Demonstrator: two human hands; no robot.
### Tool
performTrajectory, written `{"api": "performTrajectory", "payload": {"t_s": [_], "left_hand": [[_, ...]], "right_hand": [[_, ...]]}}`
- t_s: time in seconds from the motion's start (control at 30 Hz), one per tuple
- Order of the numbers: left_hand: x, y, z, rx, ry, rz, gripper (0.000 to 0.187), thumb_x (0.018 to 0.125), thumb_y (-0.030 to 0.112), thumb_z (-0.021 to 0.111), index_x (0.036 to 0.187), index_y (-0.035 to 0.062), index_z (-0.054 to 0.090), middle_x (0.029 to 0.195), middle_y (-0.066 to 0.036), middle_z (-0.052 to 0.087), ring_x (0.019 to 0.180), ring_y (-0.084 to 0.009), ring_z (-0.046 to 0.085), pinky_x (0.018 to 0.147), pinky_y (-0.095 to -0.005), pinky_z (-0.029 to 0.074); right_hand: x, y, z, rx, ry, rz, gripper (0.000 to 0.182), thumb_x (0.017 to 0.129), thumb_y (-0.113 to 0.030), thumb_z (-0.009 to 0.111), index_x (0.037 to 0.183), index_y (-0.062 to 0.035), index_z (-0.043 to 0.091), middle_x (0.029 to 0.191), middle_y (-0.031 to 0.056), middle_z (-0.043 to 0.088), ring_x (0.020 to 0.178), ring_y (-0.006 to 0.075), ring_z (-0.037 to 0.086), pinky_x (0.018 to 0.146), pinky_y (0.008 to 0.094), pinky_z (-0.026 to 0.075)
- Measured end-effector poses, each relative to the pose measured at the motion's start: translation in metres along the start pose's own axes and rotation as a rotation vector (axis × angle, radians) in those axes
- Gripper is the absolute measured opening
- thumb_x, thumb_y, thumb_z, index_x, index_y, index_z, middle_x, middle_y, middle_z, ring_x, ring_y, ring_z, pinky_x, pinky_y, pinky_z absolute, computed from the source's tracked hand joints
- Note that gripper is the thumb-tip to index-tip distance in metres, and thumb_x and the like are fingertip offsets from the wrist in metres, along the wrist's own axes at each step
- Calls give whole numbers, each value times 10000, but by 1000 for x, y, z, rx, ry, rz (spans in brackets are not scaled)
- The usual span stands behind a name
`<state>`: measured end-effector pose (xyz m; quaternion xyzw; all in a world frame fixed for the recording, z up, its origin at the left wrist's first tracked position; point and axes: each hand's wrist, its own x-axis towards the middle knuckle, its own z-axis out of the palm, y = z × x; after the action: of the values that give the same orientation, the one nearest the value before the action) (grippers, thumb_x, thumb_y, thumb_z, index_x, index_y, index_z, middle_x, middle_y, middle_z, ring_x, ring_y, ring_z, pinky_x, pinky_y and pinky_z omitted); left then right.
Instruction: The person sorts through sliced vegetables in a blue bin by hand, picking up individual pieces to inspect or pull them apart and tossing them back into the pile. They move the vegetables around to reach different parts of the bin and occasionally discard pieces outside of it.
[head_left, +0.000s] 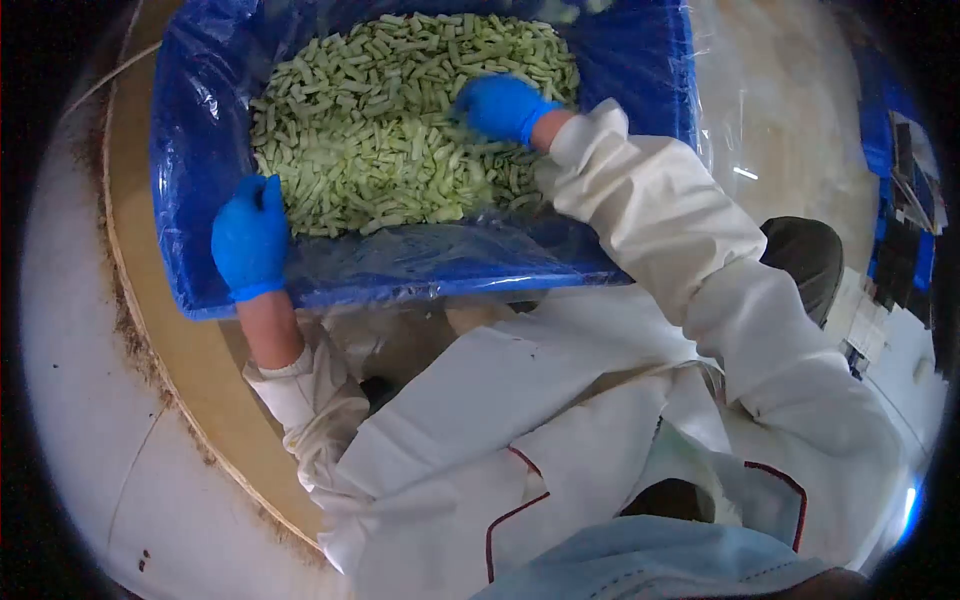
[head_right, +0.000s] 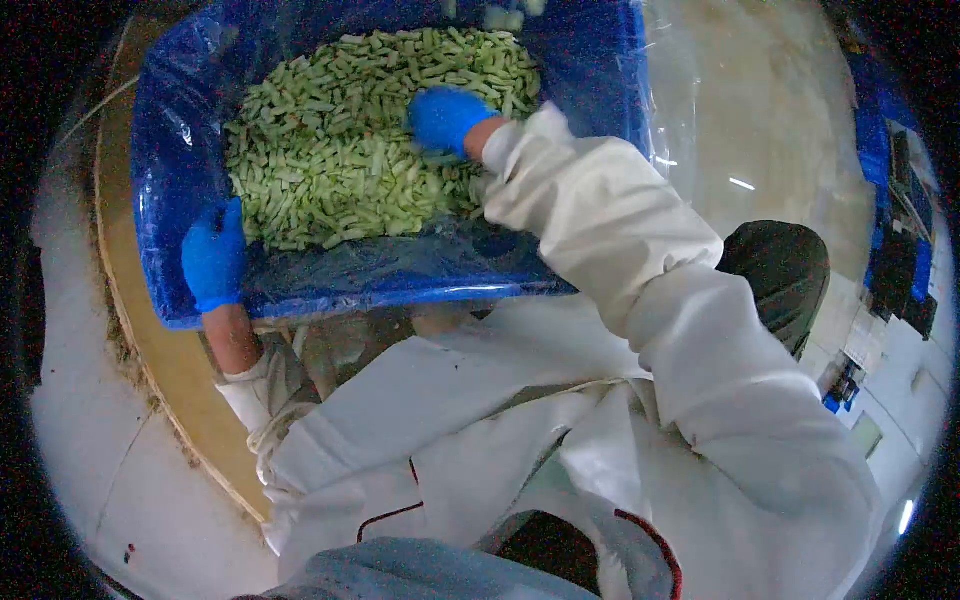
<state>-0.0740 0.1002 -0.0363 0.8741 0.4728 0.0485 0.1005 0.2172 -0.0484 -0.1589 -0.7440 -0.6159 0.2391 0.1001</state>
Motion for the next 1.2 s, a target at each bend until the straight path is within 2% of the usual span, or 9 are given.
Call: {"api": "performTrajectory", "payload": {"t_s": [0.07, 0.17, 0.3, 0.4, 0.53, 0.67, 0.8, 0.9, 1.2], "left_hand": [[0, 0, -1, 9, 3, 0, 249, 822, 329, 549, 871, 103, 641, 761, -172, 621, 715, -363, 598, 599, -432, 461], [-2, 5, -1, 38, 3, 8, 243, 817, 321, 558, 871, 97, 637, 764, -167, 624, 712, -355, 599, 605, -430, 463], [-5, 12, -1, 43, 92, 128, 200, 808, 255, 585, 860, 68, 636, 772, -155, 628, 713, -333, 596, 632, -415, 465], [-12, 35, -5, -64, 119, 349, 224, 814, 234, 587, 945, 55, 620, 875, -168, 619, 797, -336, 589, 693, -405, 462], [-15, 81, -6, -23, 72, 752, 308, 803, 163, 591, 1083, 41, 552, 1019, -172, 566, 912, -323, 550, 745, -403, 442], [-29, 90, 3, 8, -230, 594, 349, 765, 161, 582, 1088, 44, 521, 935, -157, 527, 855, -315, 528, 701, -404, 433], [-39, 77, 10, 108, -193, 738, 227, 713, 116, 568, 925, 36, 554, 771, -120, 513, 725, -302, 532, 621, -394, 438], [-38, 60, 1, -103, -351, 914, 200, 709, 115, 570, 896, 45, 575, 756, -123, 530, 707, -311, 536, 615, -393, 438], [-24, 59, -16, -868, -926, 957, 205, 707, 170, 665, 862, 42, 625, 818, -138, 587, 733, -327, 555, 632, -372, 436]], "right_hand": [[18, 30, -11, -181, 82, 252, 224, 714, -226, 567, 856, -87, 671, 902, 164, 633, 831, 365, 602, 718, 463, 484], [41, 50, -1, -278, 268, 190, 266, 781, -258, 526, 985, -140, 648, 1015, 105, 611, 966, 320, 552, 823, 418, 443], [41, 27, 1, -397, -79, 447, 370, 830, -411, 486, 1040, -143, 631, 1109, 62, 590, 1072, 299, 496, 914, 422, 368], [29, 59, 53, -44, 120, 102, 371, 776, -404, 565, 977, -103, 643, 958, 152, 627, 839, 355, 597, 734, 457, 463], [-32, -79, -31, 391, 64, -105, 309, 810, -291, 557, 1027, -79, 618, 931, 203, 607, 824, 368, 588, 730, 432, 473], [-51, -123, -36, 715, 87, -171, 290, 770, -186, 573, 1024, -51, 608, 849, 207, 610, 792, 380, 586, 699, 420, 480], [-54, -121, -24, 336, -4, -304, 249, 738, -171, 582, 938, -25, 607, 822, 211, 607, 747, 385, 592, 672, 415, 485], [-60, -115, -29, 407, -68, -579, 198, 753, -199, 587, 849, -27, 606, 762, 192, 603, 663, 353, 594, 609, 417, 473], [-63, -123, -62, 1018, -836, -633, 225, 838, -254, 584, 858, -53, 682, 598, 2, 565, 504, 68, 468, 448, 232, 370]]}}
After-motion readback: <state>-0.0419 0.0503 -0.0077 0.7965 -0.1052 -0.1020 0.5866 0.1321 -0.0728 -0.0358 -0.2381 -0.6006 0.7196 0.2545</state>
